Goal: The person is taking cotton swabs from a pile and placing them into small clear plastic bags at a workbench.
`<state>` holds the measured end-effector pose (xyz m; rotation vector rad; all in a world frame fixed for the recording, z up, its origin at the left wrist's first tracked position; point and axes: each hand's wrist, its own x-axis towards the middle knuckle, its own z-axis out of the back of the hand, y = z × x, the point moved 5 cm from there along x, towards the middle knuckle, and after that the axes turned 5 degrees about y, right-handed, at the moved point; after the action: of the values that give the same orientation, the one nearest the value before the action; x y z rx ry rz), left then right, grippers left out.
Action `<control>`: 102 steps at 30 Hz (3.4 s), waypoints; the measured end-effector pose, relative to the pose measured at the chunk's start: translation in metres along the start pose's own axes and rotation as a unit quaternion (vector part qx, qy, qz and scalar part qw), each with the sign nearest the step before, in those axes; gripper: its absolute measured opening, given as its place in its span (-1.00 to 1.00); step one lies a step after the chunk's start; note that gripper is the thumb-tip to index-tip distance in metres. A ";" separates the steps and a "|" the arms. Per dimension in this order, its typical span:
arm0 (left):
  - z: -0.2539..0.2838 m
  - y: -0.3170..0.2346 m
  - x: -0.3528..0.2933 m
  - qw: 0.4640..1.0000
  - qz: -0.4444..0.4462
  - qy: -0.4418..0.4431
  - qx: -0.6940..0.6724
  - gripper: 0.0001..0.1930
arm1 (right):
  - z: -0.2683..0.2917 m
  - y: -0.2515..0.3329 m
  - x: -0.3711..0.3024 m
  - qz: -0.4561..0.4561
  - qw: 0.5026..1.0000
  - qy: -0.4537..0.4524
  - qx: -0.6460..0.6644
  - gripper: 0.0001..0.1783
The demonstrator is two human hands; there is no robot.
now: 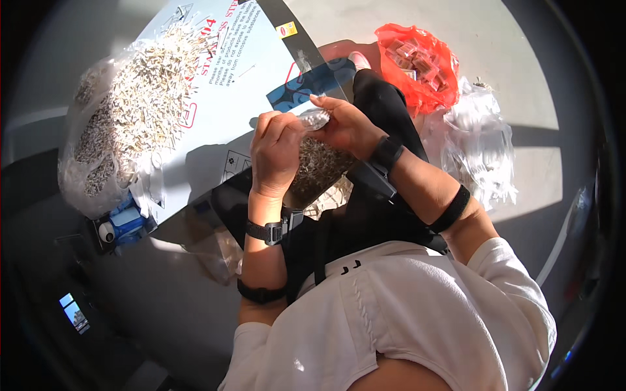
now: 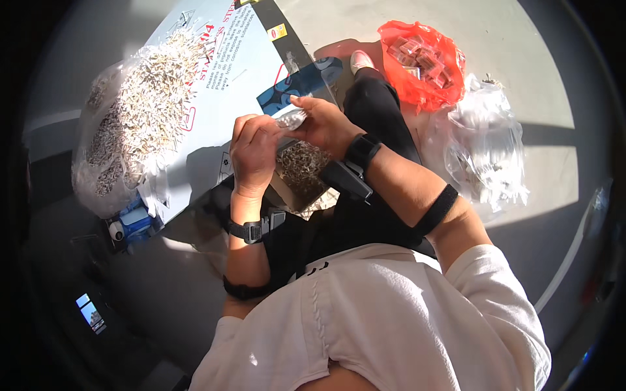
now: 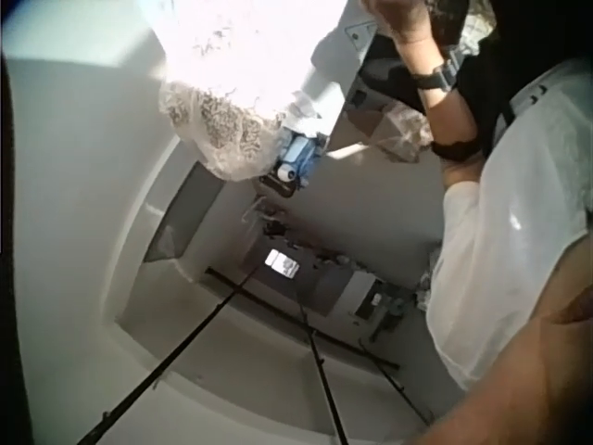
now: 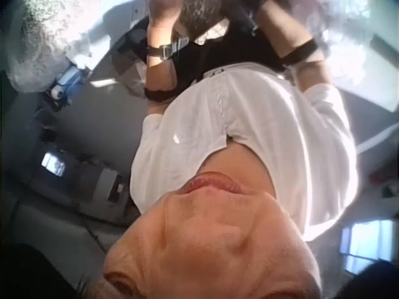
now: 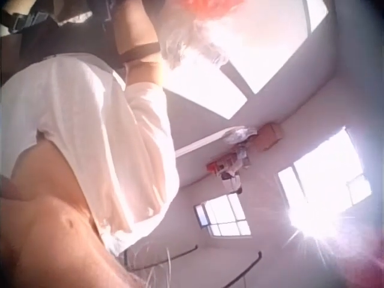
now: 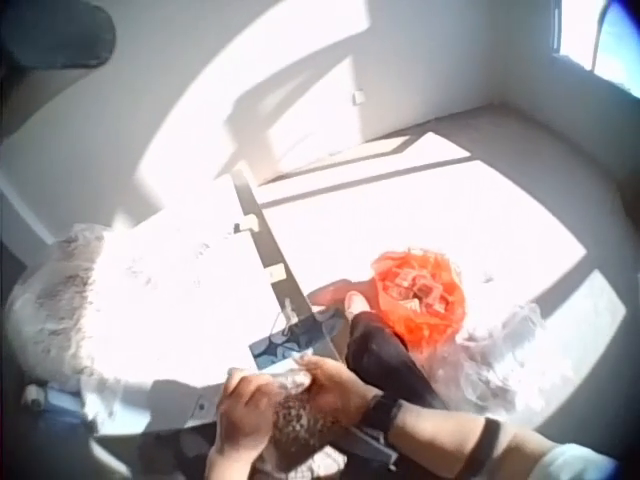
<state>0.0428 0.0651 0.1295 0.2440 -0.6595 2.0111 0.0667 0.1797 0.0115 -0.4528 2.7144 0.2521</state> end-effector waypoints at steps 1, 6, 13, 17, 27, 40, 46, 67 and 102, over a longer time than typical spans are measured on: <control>0.003 0.008 -0.005 1.000 0.020 -0.022 -0.009 -0.87 | -0.006 0.000 -0.008 0.018 0.998 -0.011 -0.059 -0.71; 0.007 0.030 -0.021 0.998 0.047 -0.041 -0.016 -0.86 | -0.017 0.023 -0.027 0.248 0.837 -0.100 -0.477 -0.72; 0.000 0.035 -0.020 0.995 0.051 -0.069 -0.044 -0.85 | -0.070 0.022 -0.032 0.397 0.501 0.077 -0.765 -0.76; -0.003 0.035 -0.018 0.996 0.036 -0.081 -0.031 -0.82 | -0.072 0.022 -0.029 0.421 0.448 0.078 -0.785 -0.80; -0.006 0.034 -0.017 0.999 0.011 -0.027 -0.029 -0.67 | -0.065 0.028 -0.021 0.344 0.563 0.026 -0.751 -0.70; -0.012 0.047 -0.013 0.995 -0.037 0.068 -0.066 -0.58 | -0.053 0.029 -0.012 0.303 0.650 0.039 -0.696 -0.75; -0.016 0.048 -0.016 0.994 -0.012 0.054 -0.092 -0.60 | -0.064 0.027 -0.016 0.314 0.584 0.046 -0.747 -0.74; -0.011 0.061 -0.023 0.972 0.076 -0.087 -0.205 -0.84 | -0.073 0.022 -0.011 0.318 0.495 0.112 -0.801 -0.86; -0.030 0.074 -0.032 0.836 0.387 0.060 -0.384 -0.88 | -0.062 0.015 0.009 0.179 0.630 -0.028 -0.755 -0.85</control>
<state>-0.0017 0.0295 0.0648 -0.7418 -1.6000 2.2535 0.0328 0.1772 0.0665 -0.2123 1.7637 2.5726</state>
